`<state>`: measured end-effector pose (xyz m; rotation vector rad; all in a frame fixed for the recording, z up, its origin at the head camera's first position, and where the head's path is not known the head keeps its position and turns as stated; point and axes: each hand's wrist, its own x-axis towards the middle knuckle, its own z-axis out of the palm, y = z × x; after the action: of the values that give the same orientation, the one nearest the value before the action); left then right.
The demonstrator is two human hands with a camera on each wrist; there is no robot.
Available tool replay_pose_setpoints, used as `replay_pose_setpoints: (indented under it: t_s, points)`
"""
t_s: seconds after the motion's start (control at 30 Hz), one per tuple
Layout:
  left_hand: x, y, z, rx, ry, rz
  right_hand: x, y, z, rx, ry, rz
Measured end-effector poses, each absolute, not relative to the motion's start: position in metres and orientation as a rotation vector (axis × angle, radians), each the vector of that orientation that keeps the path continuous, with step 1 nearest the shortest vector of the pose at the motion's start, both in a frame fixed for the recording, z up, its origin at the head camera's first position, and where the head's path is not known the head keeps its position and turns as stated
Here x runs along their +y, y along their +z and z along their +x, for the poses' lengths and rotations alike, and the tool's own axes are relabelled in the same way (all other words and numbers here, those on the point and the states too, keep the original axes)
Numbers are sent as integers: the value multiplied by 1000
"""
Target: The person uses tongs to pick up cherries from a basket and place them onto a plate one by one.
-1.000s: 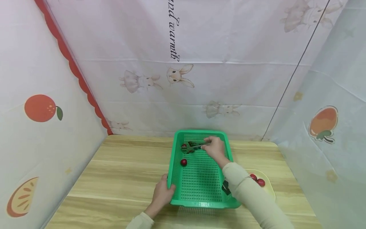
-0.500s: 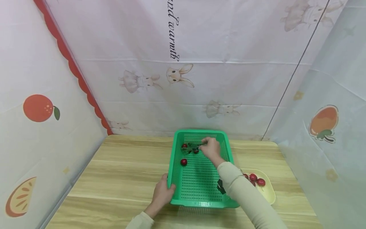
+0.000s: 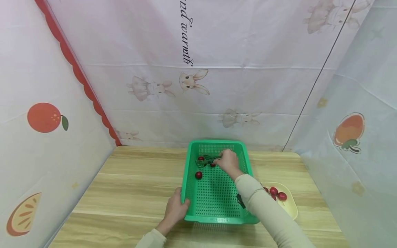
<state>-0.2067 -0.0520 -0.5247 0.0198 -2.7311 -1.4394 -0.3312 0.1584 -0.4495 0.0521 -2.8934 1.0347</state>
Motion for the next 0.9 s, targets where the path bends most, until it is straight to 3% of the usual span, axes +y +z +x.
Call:
replay_pose_setpoints:
  t_s: [0.9]
  points:
    - [-59,-525,-200,-2729,-1468,5,139,-449,-320,-2792,1032,39]
